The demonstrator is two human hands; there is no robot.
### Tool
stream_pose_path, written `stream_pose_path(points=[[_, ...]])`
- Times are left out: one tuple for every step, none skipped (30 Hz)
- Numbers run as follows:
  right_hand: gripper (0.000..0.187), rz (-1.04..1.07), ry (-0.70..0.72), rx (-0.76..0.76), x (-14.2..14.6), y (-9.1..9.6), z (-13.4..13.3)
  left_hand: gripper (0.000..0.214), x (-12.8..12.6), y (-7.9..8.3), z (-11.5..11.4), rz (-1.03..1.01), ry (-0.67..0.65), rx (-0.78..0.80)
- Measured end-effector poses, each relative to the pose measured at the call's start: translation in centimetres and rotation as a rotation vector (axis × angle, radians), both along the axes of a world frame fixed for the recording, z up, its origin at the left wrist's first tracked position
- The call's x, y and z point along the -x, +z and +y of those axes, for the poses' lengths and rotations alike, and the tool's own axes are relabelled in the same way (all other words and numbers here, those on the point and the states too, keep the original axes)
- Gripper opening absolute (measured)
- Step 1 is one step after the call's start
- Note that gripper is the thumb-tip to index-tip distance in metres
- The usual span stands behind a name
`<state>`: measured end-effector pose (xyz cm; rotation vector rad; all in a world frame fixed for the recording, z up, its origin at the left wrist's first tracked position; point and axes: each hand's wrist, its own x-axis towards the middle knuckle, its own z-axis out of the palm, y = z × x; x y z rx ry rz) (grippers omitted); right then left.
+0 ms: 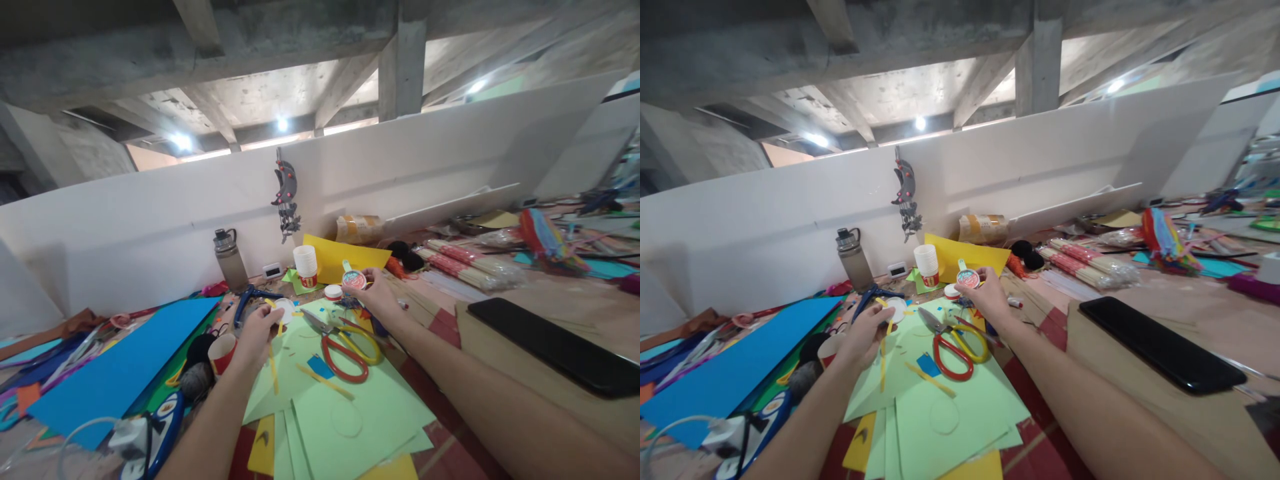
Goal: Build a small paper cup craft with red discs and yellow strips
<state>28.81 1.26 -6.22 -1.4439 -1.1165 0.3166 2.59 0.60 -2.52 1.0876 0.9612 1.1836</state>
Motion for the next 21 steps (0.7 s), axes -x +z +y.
stream_pose_path(points=[[0.05, 0.009, 0.004, -0.007, 0.01, 0.0, -0.02, 0.027, 0.01, -0.01, 0.01, -0.002, -0.002, 0.003], [0.049, 0.021, 0.006, -0.014, 0.03, 0.01, -0.05, 0.027, 0.01, 0.0, 0.0, -0.003, -0.002, 0.008], [0.048, 0.032, 0.006, -0.02, 0.05, 0.02, -0.08, 0.027, 0.01, 0.02, -0.02, -0.003, -0.002, 0.01], [0.047, 0.042, 0.004, -0.025, 0.07, 0.04, -0.12, 0.026, 0.0, 0.05, -0.06, -0.002, -0.002, 0.011], [0.046, 0.048, -0.001, -0.027, 0.09, 0.07, -0.15, 0.026, -0.01, 0.08, -0.09, -0.003, -0.002, 0.011], [0.045, 0.049, -0.007, -0.026, 0.1, 0.09, -0.19, 0.026, -0.03, 0.11, -0.13, -0.004, -0.003, 0.011], [0.044, 0.048, -0.012, -0.022, 0.12, 0.12, -0.23, 0.026, -0.05, 0.14, -0.17, -0.005, -0.004, 0.011], [0.044, 0.045, -0.018, -0.018, 0.13, 0.15, -0.26, 0.026, -0.07, 0.16, -0.2, -0.007, -0.006, 0.012], [0.044, 0.041, -0.023, -0.015, 0.14, 0.18, -0.29, 0.026, -0.08, 0.17, -0.21, -0.01, -0.007, 0.013], [0.044, 0.035, -0.029, -0.011, 0.14, 0.2, -0.31, 0.026, -0.09, 0.17, -0.22, -0.013, -0.007, 0.015], [0.044, 0.027, -0.033, -0.008, 0.15, 0.22, -0.32, 0.026, -0.1, 0.16, -0.21, -0.016, -0.008, 0.015], [0.044, 0.021, -0.038, -0.005, 0.16, 0.23, -0.33, 0.026, -0.1, 0.14, -0.19, -0.018, -0.009, 0.016], [0.044, 0.016, -0.04, -0.004, 0.16, 0.22, -0.33, 0.027, -0.1, 0.13, -0.17, -0.021, -0.009, 0.017], [0.045, 0.014, -0.042, -0.004, 0.16, 0.21, -0.33, 0.027, -0.11, 0.12, -0.16, -0.023, -0.009, 0.018], [0.045, 0.017, -0.04, -0.007, 0.15, 0.19, -0.31, 0.027, -0.11, 0.14, -0.15, -0.023, -0.012, 0.019], [0.044, 0.023, -0.037, -0.011, 0.14, 0.16, -0.3, 0.026, -0.11, 0.17, -0.16, -0.024, -0.014, 0.018], [0.044, 0.029, -0.032, -0.017, 0.12, 0.13, -0.28, 0.025, -0.12, 0.22, -0.18, -0.026, -0.016, 0.017], [0.044, 0.034, -0.025, -0.024, 0.1, 0.1, -0.26, 0.024, -0.12, 0.28, -0.22, -0.031, -0.016, 0.015], [0.043, 0.039, -0.02, -0.031, 0.08, 0.07, -0.24, 0.023, -0.13, 0.34, -0.25, -0.039, -0.017, 0.012], [0.043, 0.04, -0.018, -0.035, 0.07, 0.05, -0.23, 0.022, -0.13, 0.4, -0.29, -0.051, -0.017, 0.007], [0.043, 0.036, -0.022, -0.034, 0.05, 0.04, -0.21, 0.021, -0.14, 0.45, -0.33, -0.062, -0.018, 0.001]])
